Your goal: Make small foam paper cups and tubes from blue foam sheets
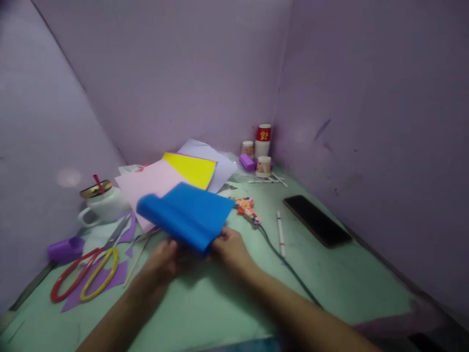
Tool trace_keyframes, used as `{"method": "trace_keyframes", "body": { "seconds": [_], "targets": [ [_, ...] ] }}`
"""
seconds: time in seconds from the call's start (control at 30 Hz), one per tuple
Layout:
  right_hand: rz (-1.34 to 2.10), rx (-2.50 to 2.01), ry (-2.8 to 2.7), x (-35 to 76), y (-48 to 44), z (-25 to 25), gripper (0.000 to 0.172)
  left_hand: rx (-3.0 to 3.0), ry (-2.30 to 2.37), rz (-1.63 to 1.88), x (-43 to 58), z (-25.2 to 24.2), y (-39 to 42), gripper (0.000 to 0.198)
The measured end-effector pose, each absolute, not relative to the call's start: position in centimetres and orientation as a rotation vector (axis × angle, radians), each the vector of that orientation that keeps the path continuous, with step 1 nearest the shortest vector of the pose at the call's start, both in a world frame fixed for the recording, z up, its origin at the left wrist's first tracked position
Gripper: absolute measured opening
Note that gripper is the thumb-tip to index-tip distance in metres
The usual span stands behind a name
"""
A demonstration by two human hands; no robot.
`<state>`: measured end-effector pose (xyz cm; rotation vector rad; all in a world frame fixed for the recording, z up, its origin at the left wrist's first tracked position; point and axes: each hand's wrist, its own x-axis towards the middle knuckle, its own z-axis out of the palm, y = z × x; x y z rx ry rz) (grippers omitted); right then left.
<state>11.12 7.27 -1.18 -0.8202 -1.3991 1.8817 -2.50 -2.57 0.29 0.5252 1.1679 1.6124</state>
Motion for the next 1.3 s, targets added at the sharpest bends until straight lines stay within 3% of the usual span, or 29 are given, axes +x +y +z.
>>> {"method": "trace_keyframes", "body": {
  "seconds": [0.1,0.23,0.37,0.5,0.6,0.8,1.13,1.3],
  "targets": [
    [1.613,-0.764,-1.488,11.0,6.1,-1.6,0.031,0.447,1.151,1.591,-1.6,0.1,-2.5,0.059],
    [1.465,-0.707,-1.610,11.1,5.8,-2.2,0.027,0.342,1.142,1.635,-2.0,0.6,-2.7,0.054],
    [1.574,-0.651,-1.585,11.1,6.2,-2.2,0.023,0.287,1.147,1.687,-2.1,0.8,-2.6,0.052],
    [1.783,-0.689,-1.556,11.0,6.5,-2.1,0.006,0.269,1.148,1.707,-1.9,0.6,-2.5,0.046],
    [1.898,-0.779,-1.542,10.9,6.7,-2.0,0.014,0.260,1.157,1.716,-1.9,0.5,-2.4,0.039],
    [2.083,-0.901,-1.515,10.9,6.9,-2.2,0.009,0.276,1.164,1.676,-2.1,0.6,-2.1,0.025],
    [2.166,-0.893,-1.472,11.2,6.6,-0.9,0.004,0.317,1.188,1.655,-2.2,0.8,-2.3,0.028],
    [2.238,-0.772,-1.450,12.1,7.0,-0.2,0.025,0.305,1.243,1.731,-2.5,1.1,-2.2,0.022]
  ]
}}
